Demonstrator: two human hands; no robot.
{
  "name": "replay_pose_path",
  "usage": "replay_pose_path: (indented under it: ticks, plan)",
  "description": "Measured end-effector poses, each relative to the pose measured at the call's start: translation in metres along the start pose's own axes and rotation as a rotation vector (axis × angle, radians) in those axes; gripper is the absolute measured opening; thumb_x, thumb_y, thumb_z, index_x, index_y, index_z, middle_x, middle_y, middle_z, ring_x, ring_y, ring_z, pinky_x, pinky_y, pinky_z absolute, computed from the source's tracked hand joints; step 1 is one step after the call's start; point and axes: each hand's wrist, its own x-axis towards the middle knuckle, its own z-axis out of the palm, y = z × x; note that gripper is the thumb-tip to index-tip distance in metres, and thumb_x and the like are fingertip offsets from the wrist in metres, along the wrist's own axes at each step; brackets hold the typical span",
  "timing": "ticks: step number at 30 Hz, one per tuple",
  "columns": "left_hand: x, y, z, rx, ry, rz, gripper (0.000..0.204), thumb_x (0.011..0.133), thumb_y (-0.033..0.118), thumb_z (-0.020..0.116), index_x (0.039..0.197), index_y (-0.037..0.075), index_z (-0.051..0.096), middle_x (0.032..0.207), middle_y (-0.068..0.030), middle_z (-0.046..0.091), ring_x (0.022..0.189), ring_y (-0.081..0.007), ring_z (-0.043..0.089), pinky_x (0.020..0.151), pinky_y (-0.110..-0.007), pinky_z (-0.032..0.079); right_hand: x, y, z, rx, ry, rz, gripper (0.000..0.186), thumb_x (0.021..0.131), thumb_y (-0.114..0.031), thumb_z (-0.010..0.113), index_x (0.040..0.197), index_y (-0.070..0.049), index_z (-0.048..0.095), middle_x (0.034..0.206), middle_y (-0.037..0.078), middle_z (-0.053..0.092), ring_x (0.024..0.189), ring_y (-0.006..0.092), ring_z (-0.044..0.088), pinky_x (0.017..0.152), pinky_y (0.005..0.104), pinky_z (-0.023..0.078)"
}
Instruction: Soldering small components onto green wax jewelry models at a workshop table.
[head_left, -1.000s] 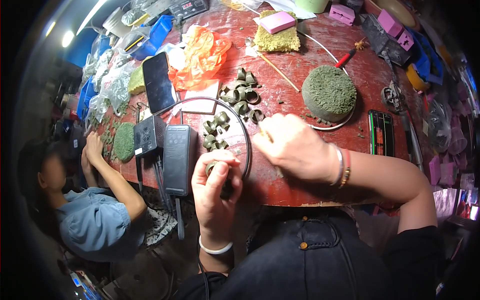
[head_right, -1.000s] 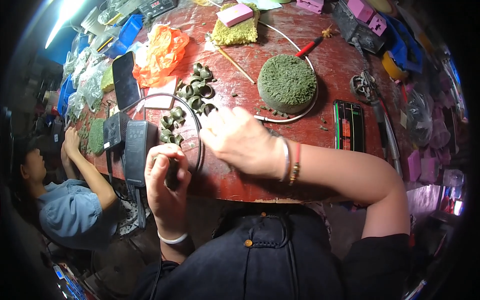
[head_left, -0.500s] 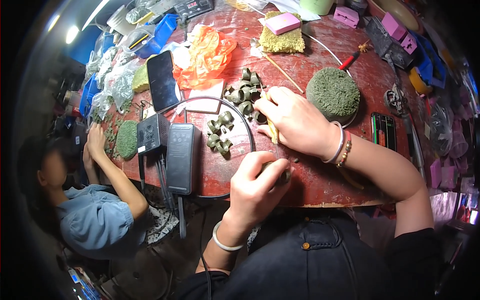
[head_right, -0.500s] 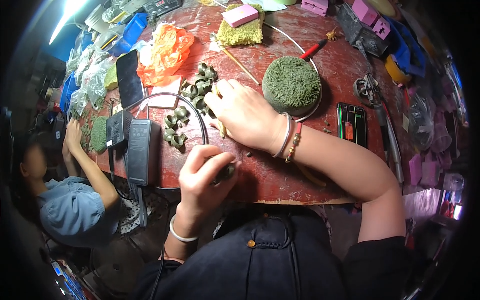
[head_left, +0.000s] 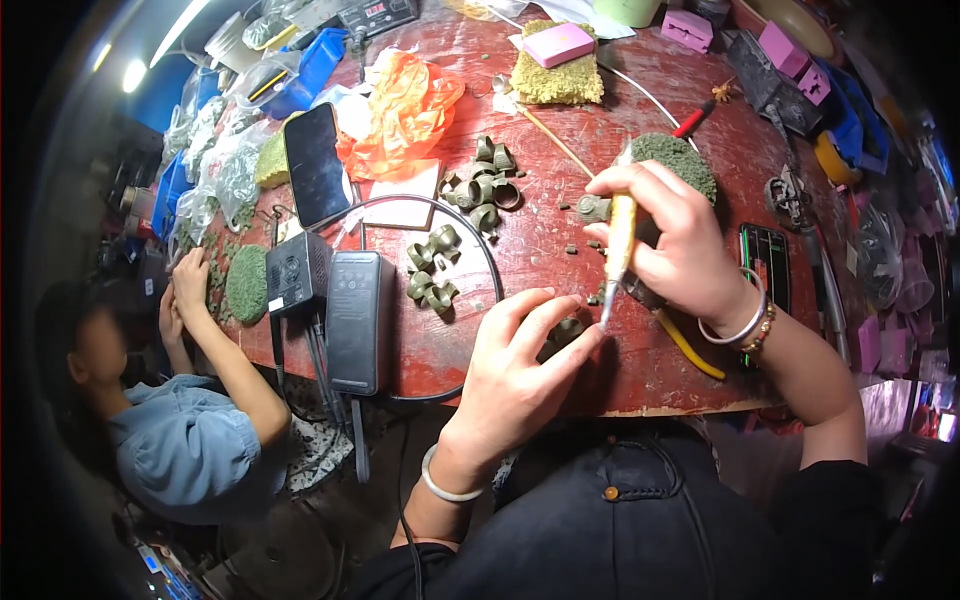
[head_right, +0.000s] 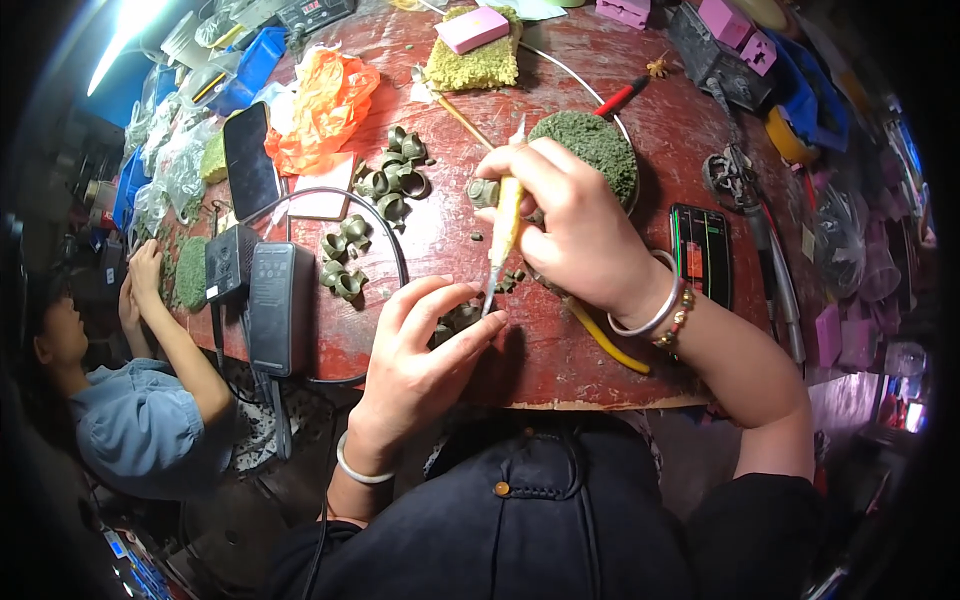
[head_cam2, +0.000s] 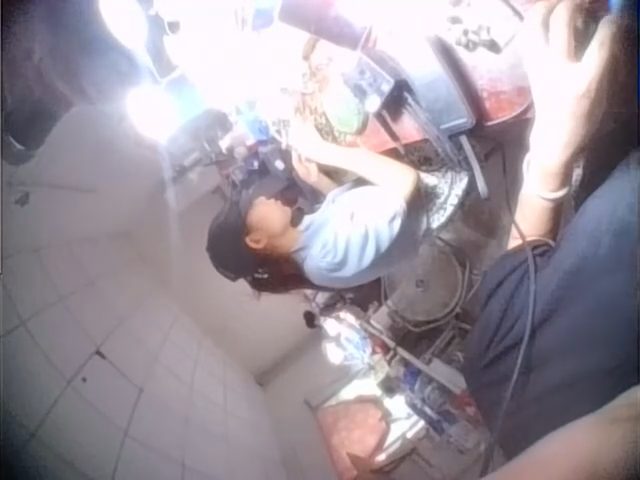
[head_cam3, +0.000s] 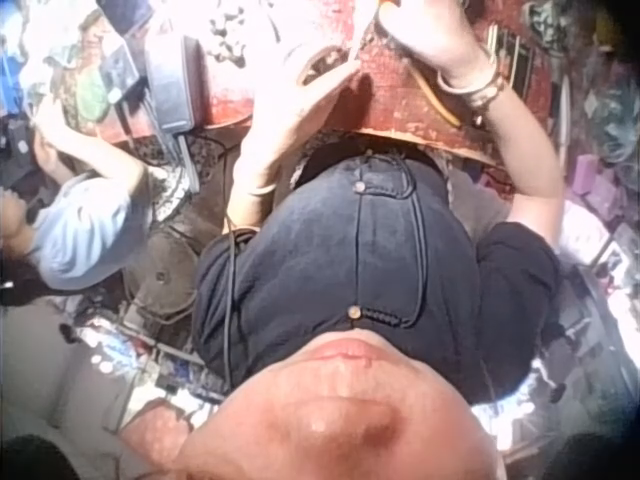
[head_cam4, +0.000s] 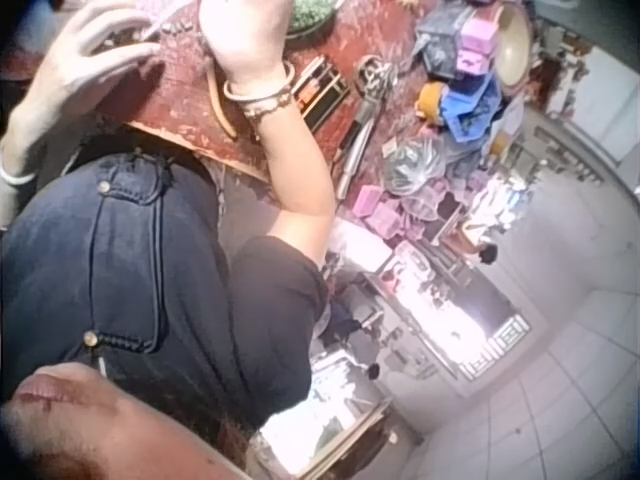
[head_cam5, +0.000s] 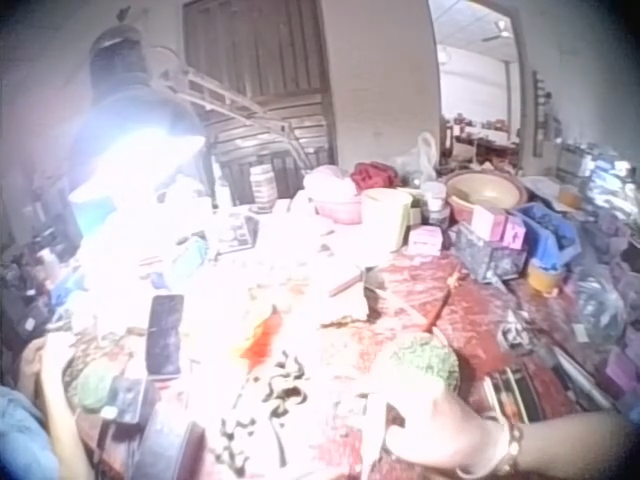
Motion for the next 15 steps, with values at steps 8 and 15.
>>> replay_pose_path:
  ticks: [8, 15]
  plan:
    - [0.002, -0.009, -0.010, -0.145, 0.183, -0.088, 0.040, 0.072, 0.005, 0.078, 0.109, 0.002, 0.066, 0.111, -0.0154, 0.063, 0.110, -0.0368, 0.059, 0.096, -0.048, 0.047, -0.020, -0.028, -0.010, 0.342, -0.005, 0.163, 0.031, 0.077, -0.001, 0.077, 0.105, -0.001, 0.063, 0.098, 0.012, 0.064, 0.088, 0.0206, 0.065, 0.074, 0.0306, 0.052]
    - [0.002, 0.011, -0.018, -1.053, 0.334, -0.441, 0.062, 0.082, -0.003, 0.072, 0.137, -0.006, 0.043, 0.141, -0.0194, 0.046, 0.125, -0.0263, 0.052, 0.104, -0.039, 0.043, -0.021, -0.051, -0.011, 0.163, -0.099, -0.045, 0.034, 0.075, -0.005, 0.077, 0.107, -0.005, 0.063, 0.087, 0.011, 0.060, 0.077, 0.0258, 0.062, 0.066, 0.0346, 0.049]
